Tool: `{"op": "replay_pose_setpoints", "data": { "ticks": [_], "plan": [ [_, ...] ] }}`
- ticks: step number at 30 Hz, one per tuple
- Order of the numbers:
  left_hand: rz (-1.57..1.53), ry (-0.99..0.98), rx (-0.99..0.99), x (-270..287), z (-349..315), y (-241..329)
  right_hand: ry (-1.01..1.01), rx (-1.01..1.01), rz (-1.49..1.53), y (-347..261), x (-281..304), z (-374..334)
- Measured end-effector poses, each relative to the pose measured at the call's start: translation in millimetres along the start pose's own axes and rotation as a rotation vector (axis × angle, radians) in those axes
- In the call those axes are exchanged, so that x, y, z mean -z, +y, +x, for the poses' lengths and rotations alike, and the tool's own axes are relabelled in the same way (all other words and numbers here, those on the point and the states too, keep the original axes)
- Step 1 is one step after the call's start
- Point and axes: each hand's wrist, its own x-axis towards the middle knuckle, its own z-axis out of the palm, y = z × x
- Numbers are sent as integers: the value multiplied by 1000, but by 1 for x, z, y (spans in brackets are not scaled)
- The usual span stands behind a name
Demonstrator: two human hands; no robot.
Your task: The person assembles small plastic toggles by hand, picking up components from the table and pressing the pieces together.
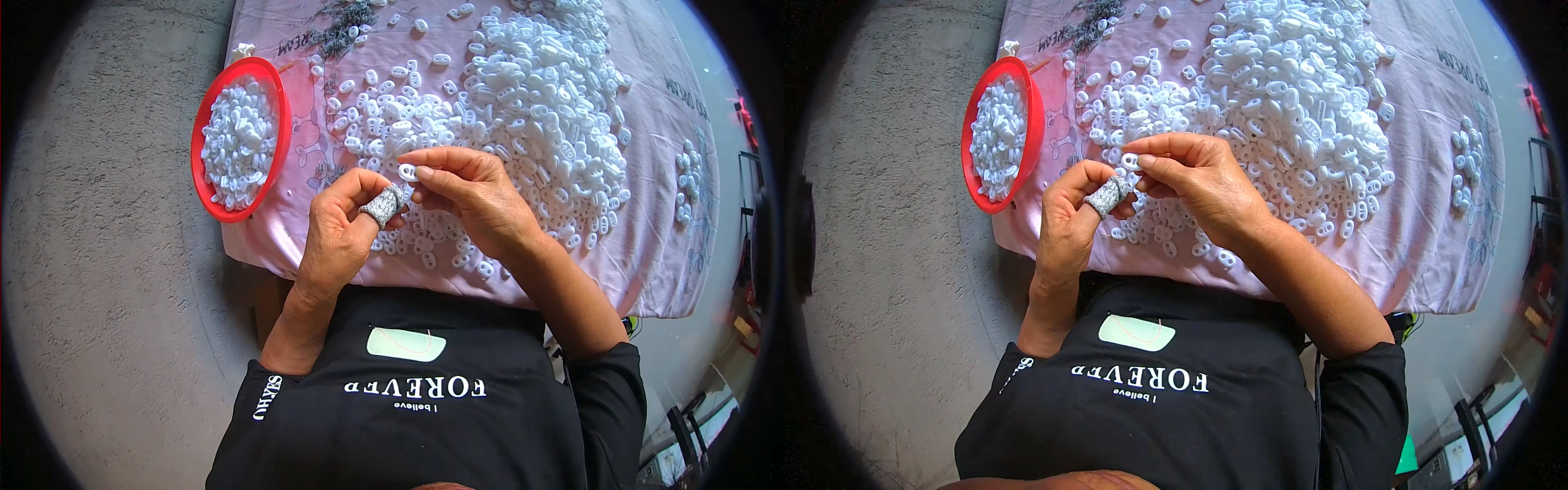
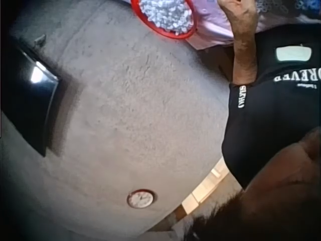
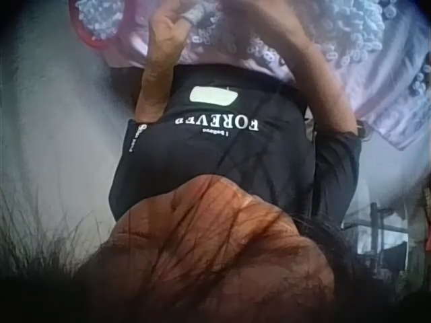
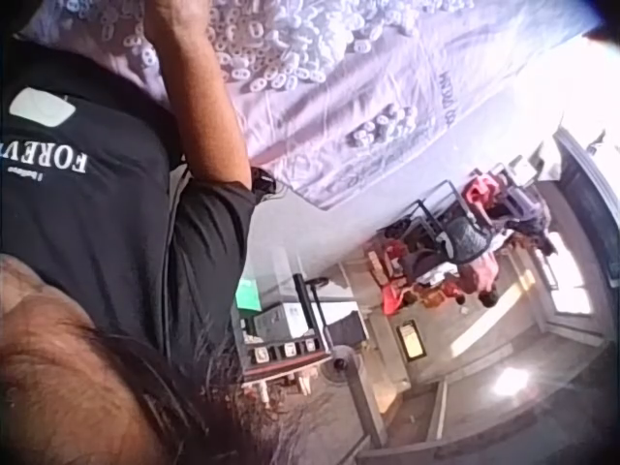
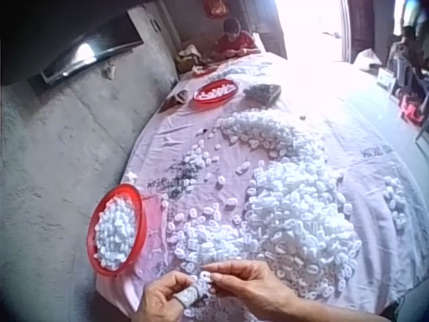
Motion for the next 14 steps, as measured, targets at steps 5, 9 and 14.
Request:
{"op": "replay_pose_setpoints", "data": {
  "ticks": [5,9,14],
  "plan": [
    [-17,5,6,1,0,-3,9,19,-26,1,0,0],
    [-4,2,7,1,0,-1,19,34,-73,1,-1,0],
    [-8,-20,52,3,1,-2,18,82,-137,2,0,1]
  ]
}}
